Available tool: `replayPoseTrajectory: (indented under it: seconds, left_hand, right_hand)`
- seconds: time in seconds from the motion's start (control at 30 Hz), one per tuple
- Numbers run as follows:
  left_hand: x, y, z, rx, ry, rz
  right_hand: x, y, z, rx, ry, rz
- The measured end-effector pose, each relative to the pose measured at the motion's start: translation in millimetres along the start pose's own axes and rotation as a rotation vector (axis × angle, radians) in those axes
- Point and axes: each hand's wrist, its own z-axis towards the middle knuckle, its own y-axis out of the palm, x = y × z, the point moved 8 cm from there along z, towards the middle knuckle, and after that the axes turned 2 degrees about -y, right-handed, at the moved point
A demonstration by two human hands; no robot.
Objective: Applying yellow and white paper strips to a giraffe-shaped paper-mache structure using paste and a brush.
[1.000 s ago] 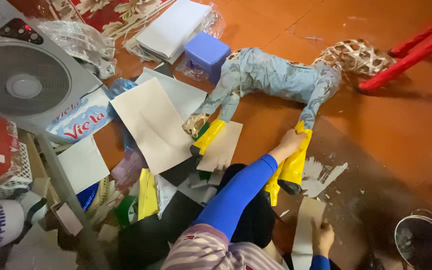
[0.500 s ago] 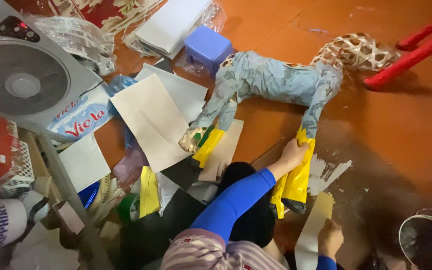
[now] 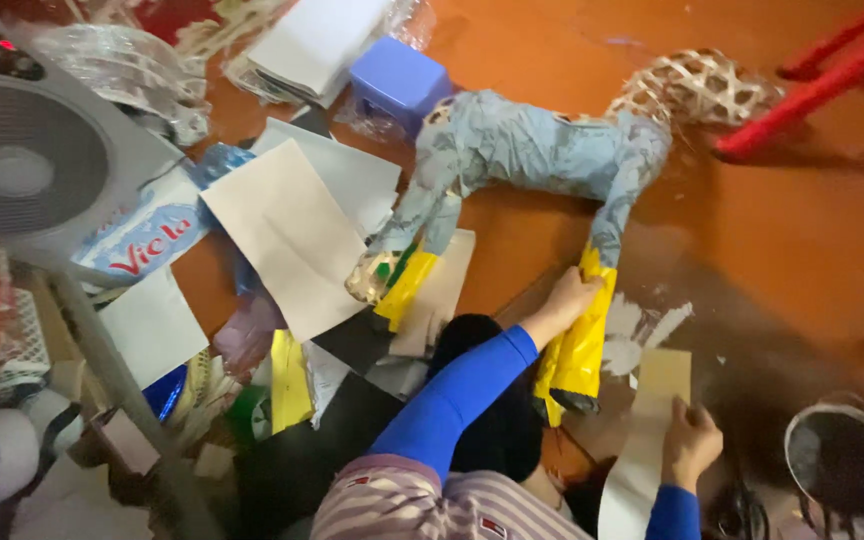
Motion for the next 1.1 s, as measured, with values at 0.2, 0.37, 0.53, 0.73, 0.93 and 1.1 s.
replayPoseTrajectory:
  seconds: [0.2,0.37,0.53,0.73,0.93,1.1]
  left_hand:
    - [-18.2,8.7,-1.6,-0.077,0.012,-0.102]
    - [-12.1,31.0,-1.1,-0.132,-0.04,-0.147]
    - [34.6,8.7,-44.4,-0.213,-0.069,-0.143]
    - [40.6,-5.8,-44.5,-0.209,-0.072,-0.05]
    - [5.8,-5.1,-14.1,-0.183,-0.05,-0.053]
    - [7.3,-2.9,-19.7,-0.11,-0.044,-0.122]
  right_hand:
    - [9.2,-17.2,33.5,0.061,-0.181,0.257]
    - [-11.0,-75.6,42.4,0.087,-0.125,0.417]
    - [30.7,-103.1,76.6,0.174,-0.136,0.254]
    - [41.3,-197.1,105.6,0.465,-0.205,-0.481]
    - [127.3,-104.9,142.9,0.354,-0.155,-0.404]
    - [196.8,-1.4,171.2,0.383,-0.428,-0.615]
